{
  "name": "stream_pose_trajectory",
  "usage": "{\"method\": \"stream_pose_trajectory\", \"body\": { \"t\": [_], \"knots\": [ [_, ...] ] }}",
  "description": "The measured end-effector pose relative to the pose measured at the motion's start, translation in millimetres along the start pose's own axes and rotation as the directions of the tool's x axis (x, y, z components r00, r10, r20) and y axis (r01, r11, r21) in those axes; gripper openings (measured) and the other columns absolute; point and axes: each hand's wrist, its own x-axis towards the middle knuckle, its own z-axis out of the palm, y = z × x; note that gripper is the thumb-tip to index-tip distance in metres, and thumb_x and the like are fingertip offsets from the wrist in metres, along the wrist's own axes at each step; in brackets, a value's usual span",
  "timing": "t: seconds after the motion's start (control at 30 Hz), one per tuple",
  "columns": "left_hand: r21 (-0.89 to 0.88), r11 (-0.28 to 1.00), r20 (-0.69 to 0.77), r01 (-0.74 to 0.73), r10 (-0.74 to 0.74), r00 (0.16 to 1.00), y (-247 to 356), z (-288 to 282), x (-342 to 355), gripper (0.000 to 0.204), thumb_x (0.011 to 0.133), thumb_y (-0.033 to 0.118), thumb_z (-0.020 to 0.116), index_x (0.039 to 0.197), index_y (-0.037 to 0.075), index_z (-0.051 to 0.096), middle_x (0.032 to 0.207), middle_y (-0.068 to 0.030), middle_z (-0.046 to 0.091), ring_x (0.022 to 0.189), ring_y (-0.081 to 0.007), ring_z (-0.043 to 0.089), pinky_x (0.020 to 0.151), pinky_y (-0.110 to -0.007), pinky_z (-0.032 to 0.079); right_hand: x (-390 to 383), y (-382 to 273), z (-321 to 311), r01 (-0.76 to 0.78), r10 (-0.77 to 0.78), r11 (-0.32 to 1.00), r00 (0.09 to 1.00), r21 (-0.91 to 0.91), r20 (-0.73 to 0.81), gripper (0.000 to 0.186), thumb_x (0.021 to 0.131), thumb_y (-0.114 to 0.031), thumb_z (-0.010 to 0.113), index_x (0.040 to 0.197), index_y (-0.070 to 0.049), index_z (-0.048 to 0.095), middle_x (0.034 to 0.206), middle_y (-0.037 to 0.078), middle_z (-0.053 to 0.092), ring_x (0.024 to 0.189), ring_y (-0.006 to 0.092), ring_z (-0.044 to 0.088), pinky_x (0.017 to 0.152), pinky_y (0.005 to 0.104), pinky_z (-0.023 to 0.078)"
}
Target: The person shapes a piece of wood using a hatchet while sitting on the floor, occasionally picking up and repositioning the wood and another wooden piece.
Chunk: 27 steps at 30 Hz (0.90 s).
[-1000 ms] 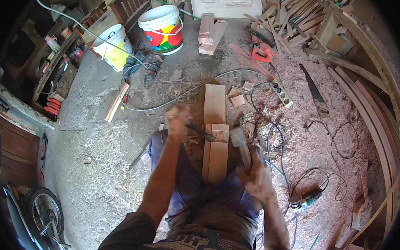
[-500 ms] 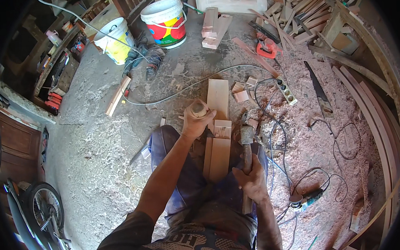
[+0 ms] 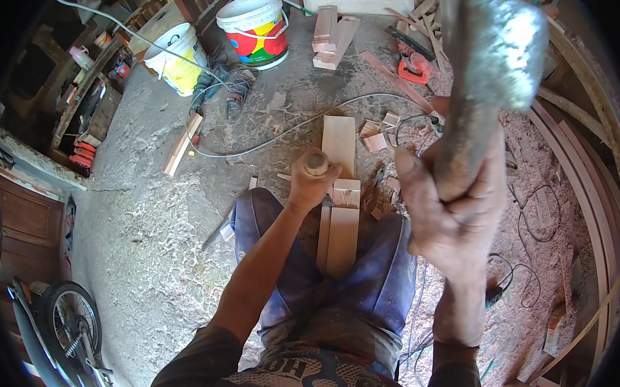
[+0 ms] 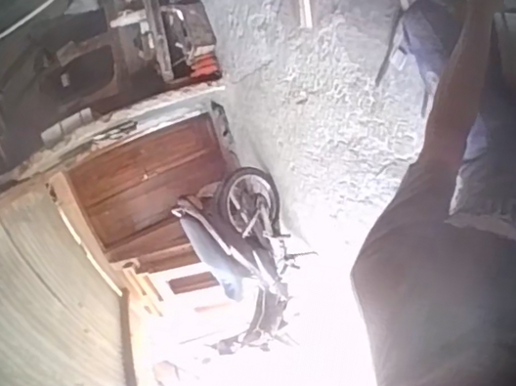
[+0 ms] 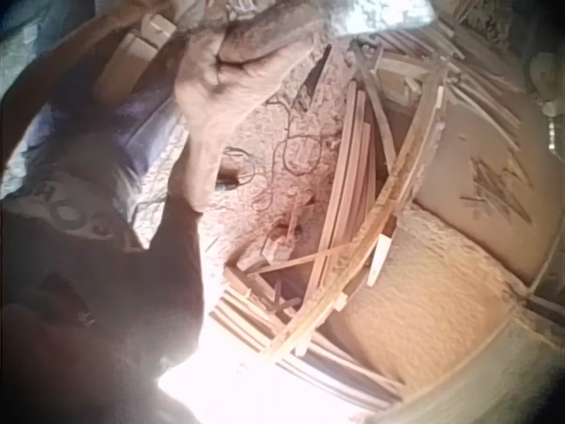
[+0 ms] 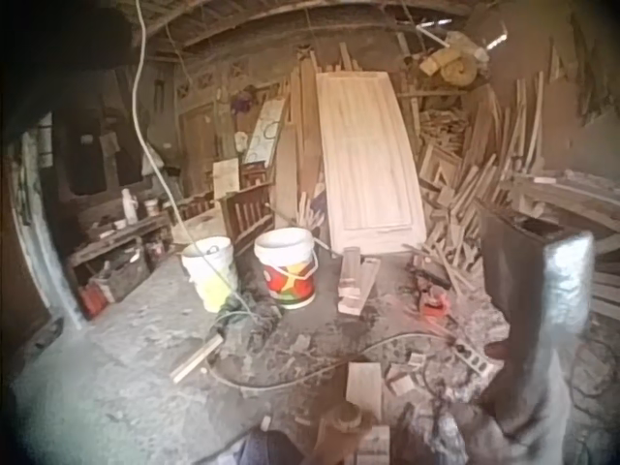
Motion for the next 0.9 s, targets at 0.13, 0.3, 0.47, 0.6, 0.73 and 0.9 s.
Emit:
{"method": "stream_pose_trajectory", "body": {
  "t": [0.13, 0.3, 0.47, 0.6, 0.73, 0.9],
  "knots": [
    [0.058, 0.996, 0.053, -0.071, 0.068, 0.996, 1.3, -1.3, -5.3, 0.016, 0.079, 0.010, 0.077, 0.085, 0.003, 0.064, 0.076, -0.0032, 0.066, 0.070, -0.0102, 0.059, 0.066, -0.031, 0.051, -46.7, 65.5, 23.1, 0.187, 0.185, 0.824, 0.804, -0.535, 0.565, 0.033, 0.083, 0.002, 0.062, 0.113, -0.002, 0.047, 0.073, 0.020, 0.065, 0.060, 0.0339, 0.068, 0.053, 0.0438, 0.056],
    [0.032, 0.988, 0.037, -0.151, 0.149, 0.988, -9.3, -6.1, -12.9, 0.017, 0.080, 0.006, 0.077, 0.093, 0.005, 0.067, 0.082, -0.0028, 0.068, 0.072, -0.0146, 0.064, 0.068, -0.029, 0.053, -74.4, 89.1, 0.8, -0.071, 0.463, 0.823, 0.658, -0.563, 0.594, 0.038, 0.084, -0.009, 0.065, 0.118, -0.002, 0.049, 0.082, 0.028, 0.068, 0.077, 0.0466, 0.070, 0.065, 0.0517, 0.058],
    [-0.485, 0.865, -0.180, 0.126, -0.240, 0.954, -25.5, -75.4, 21.1, 0.029, 0.082, -0.005, 0.070, 0.107, 0.006, 0.061, 0.083, -0.0026, 0.066, 0.069, -0.0132, 0.060, 0.063, -0.028, 0.050, -94.5, 59.9, -18.4, -0.423, 0.557, 0.827, 0.706, -0.370, 0.438, 0.041, 0.082, -0.011, 0.072, 0.117, -0.002, 0.054, 0.082, 0.026, 0.068, 0.079, 0.0484, 0.069, 0.067, 0.0506, 0.056],
    [-0.328, 0.943, -0.014, 0.048, -0.055, 0.998, 29.4, -24.9, 24.9, 0.034, 0.083, 0.001, 0.074, 0.111, 0.005, 0.056, 0.091, -0.0037, 0.066, 0.072, -0.0140, 0.061, 0.065, -0.029, 0.051, -98.0, 59.2, -25.5, -0.706, 0.720, 0.679, 0.587, -0.202, 0.371, 0.039, 0.086, -0.008, 0.070, 0.120, 0.002, 0.056, 0.067, 0.004, 0.059, 0.050, 0.0118, 0.054, 0.047, 0.0289, 0.044],
    [0.244, 0.905, 0.101, -0.349, 0.334, 0.937, 26.2, 3.8, 39.7, 0.043, 0.081, 0.011, 0.082, 0.114, 0.005, 0.055, 0.099, -0.0034, 0.064, 0.082, -0.0136, 0.062, 0.071, -0.030, 0.053, -98.3, 55.7, -24.8, -0.753, 0.730, 0.645, 0.555, -0.133, 0.399, 0.043, 0.086, -0.009, 0.071, 0.124, 0.000, 0.054, 0.068, 0.001, 0.058, 0.052, 0.0082, 0.053, 0.047, 0.0272, 0.043],
    [-0.055, 0.998, -0.080, 0.020, -0.024, 0.996, 21.3, 40.9, 52.7, 0.037, 0.078, 0.015, 0.082, 0.106, 0.003, 0.061, 0.094, -0.0053, 0.067, 0.084, -0.0126, 0.064, 0.073, -0.030, 0.052, -103.8, 52.9, -32.6, -0.774, 0.742, 0.624, 0.545, -0.105, 0.390, 0.047, 0.085, -0.005, 0.072, 0.128, 0.000, 0.052, 0.062, -0.002, 0.054, 0.049, 0.0075, 0.050, 0.045, 0.0260, 0.040]
  ]
}}
